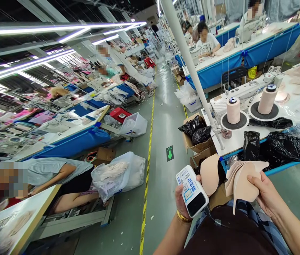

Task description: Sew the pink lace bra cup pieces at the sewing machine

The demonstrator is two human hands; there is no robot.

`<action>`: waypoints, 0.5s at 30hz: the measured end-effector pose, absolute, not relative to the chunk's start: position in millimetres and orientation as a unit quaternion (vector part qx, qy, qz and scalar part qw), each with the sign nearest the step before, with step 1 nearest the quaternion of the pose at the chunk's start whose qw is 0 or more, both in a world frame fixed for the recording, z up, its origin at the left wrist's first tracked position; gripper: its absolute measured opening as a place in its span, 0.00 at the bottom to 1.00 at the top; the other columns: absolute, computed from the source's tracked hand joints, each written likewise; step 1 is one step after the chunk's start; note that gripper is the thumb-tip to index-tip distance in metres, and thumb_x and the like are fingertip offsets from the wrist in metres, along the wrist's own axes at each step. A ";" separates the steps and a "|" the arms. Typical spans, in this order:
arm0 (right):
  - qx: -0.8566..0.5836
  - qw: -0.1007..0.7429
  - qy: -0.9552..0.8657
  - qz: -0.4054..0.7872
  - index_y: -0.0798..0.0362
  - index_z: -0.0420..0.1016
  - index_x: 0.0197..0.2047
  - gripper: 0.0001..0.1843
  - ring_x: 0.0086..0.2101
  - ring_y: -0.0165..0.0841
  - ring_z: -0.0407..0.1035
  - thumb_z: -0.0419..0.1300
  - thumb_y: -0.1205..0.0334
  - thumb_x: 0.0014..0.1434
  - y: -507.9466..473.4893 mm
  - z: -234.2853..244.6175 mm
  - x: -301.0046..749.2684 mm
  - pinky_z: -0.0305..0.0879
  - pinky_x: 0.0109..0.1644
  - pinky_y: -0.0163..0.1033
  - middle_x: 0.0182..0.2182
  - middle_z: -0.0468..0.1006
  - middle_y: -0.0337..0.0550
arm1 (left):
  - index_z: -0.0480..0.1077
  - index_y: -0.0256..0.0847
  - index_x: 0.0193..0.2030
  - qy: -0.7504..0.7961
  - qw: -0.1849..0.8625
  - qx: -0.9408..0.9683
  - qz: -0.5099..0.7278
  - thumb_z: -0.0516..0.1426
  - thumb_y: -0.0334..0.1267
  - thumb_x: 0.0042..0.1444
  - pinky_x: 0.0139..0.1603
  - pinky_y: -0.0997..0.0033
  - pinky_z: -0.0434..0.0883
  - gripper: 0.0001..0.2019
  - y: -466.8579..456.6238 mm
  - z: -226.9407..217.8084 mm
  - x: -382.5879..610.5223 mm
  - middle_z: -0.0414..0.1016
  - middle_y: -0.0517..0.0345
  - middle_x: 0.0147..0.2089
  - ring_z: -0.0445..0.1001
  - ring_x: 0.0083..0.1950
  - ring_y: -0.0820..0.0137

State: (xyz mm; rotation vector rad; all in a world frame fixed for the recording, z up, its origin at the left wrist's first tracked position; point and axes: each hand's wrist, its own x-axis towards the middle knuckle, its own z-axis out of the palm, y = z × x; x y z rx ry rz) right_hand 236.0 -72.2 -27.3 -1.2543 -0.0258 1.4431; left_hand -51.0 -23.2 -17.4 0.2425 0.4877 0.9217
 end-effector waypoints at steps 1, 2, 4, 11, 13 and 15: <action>-0.532 0.577 -0.012 0.619 0.49 0.76 0.49 0.31 0.33 0.40 0.82 0.82 0.60 0.43 -72.9 -27.0 235.5 0.84 0.34 0.38 0.38 0.86 0.43 | 0.79 0.35 0.50 0.227 0.862 0.122 0.435 0.71 0.54 0.51 0.38 0.59 0.84 0.27 -23.0 -17.0 -50.6 0.82 0.52 0.38 0.85 0.38 0.57; -0.529 0.578 -0.012 0.621 0.50 0.77 0.49 0.31 0.33 0.40 0.82 0.82 0.60 0.43 -73.5 -26.7 234.9 0.84 0.34 0.39 0.38 0.86 0.43 | 0.79 0.35 0.50 0.225 0.863 0.126 0.434 0.71 0.54 0.51 0.38 0.59 0.84 0.27 -22.9 -16.7 -50.2 0.82 0.51 0.38 0.85 0.38 0.57; -0.525 0.578 -0.012 0.625 0.50 0.77 0.49 0.31 0.33 0.41 0.82 0.82 0.60 0.43 -74.5 -26.4 233.9 0.84 0.34 0.39 0.38 0.86 0.43 | 0.79 0.34 0.50 0.224 0.862 0.125 0.438 0.71 0.54 0.51 0.38 0.60 0.84 0.27 -23.2 -16.4 -49.3 0.82 0.52 0.38 0.85 0.38 0.58; -0.518 0.586 -0.007 0.623 0.49 0.76 0.47 0.31 0.33 0.40 0.82 0.83 0.60 0.42 -76.9 -25.2 231.0 0.84 0.35 0.39 0.37 0.86 0.41 | 0.80 0.33 0.49 0.221 0.868 0.103 0.432 0.73 0.50 0.50 0.41 0.64 0.83 0.26 -24.1 -14.7 -50.7 0.83 0.53 0.36 0.85 0.37 0.61; -0.518 0.588 -0.007 0.622 0.49 0.76 0.47 0.31 0.33 0.40 0.82 0.83 0.59 0.41 -77.7 -24.0 230.9 0.84 0.35 0.39 0.36 0.86 0.40 | 0.80 0.32 0.50 0.224 0.867 0.107 0.431 0.72 0.50 0.50 0.41 0.65 0.83 0.26 -24.3 -15.5 -51.9 0.83 0.52 0.36 0.85 0.36 0.61; -0.517 0.588 -0.007 0.622 0.49 0.76 0.47 0.32 0.34 0.41 0.82 0.84 0.59 0.41 -78.5 -22.5 231.2 0.84 0.37 0.41 0.36 0.86 0.41 | 0.79 0.32 0.50 0.234 0.862 0.110 0.436 0.72 0.49 0.50 0.40 0.65 0.84 0.26 -24.8 -17.5 -52.9 0.83 0.52 0.37 0.84 0.36 0.62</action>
